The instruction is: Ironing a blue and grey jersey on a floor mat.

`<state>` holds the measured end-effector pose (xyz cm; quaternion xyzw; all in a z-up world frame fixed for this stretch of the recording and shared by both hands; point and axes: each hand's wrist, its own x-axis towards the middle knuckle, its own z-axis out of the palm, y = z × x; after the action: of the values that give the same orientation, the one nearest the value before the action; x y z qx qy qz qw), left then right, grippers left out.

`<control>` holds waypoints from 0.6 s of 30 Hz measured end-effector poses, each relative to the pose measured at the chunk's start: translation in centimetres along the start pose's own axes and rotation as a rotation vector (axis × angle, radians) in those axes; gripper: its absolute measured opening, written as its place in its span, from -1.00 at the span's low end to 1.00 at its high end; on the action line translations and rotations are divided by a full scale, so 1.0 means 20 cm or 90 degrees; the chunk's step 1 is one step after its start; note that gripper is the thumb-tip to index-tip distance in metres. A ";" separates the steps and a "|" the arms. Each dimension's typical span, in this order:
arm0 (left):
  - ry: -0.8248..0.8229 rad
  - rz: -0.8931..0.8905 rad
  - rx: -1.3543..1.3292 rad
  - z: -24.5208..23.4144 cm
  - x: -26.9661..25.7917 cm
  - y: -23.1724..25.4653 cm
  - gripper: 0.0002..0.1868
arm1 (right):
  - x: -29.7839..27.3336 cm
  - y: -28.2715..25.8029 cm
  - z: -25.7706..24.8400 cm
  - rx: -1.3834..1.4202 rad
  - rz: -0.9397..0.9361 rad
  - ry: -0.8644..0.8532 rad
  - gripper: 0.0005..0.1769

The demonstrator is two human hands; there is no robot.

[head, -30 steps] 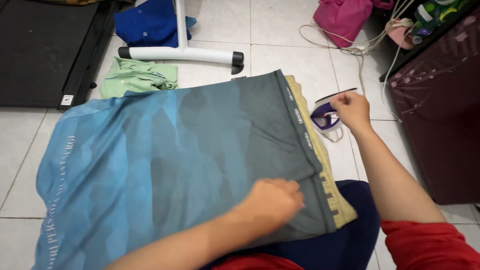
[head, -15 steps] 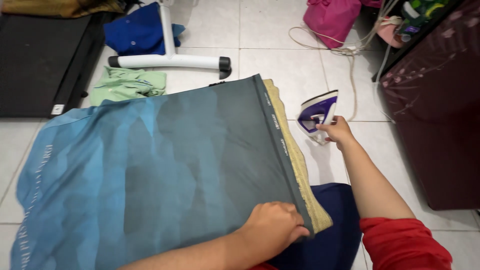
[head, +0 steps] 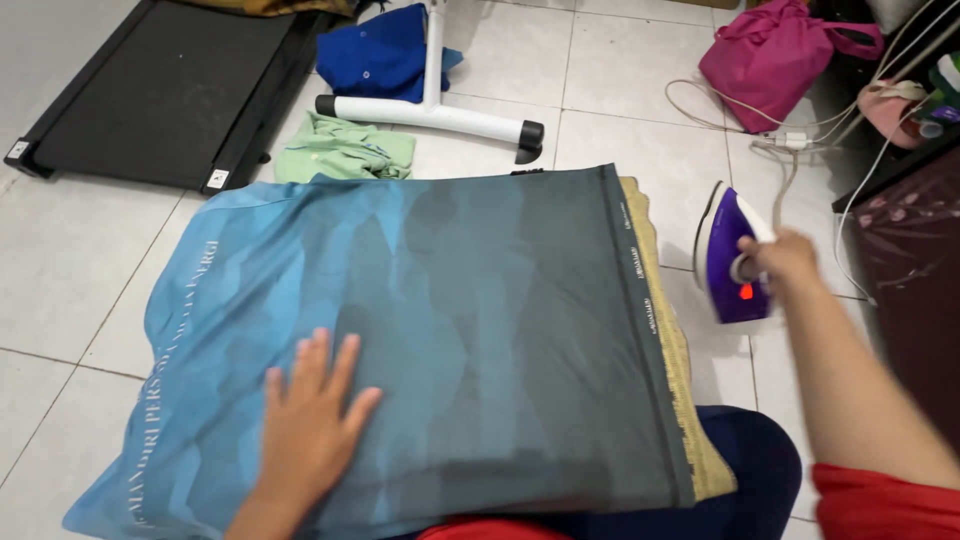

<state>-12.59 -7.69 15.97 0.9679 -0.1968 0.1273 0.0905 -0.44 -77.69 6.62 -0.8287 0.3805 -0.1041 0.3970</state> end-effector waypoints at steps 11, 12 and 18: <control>0.056 -0.015 -0.084 0.08 0.15 -0.26 -0.39 | -1.46 -1.59 -0.09 -0.413 -0.421 -0.238 -0.39; 0.057 -0.017 -0.087 0.09 0.16 -0.24 -0.39 | -1.60 -1.59 -0.02 -0.417 -0.422 -0.238 -0.39; 0.049 -0.018 -0.063 0.06 0.22 -0.26 -0.39 | -2.07 -1.38 0.26 -0.634 -0.719 -0.470 -0.45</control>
<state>-6.38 -4.79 15.33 0.9593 -0.1859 0.1532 0.1473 -11.41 -34.22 28.81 -0.9541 -0.2446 0.1706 -0.0279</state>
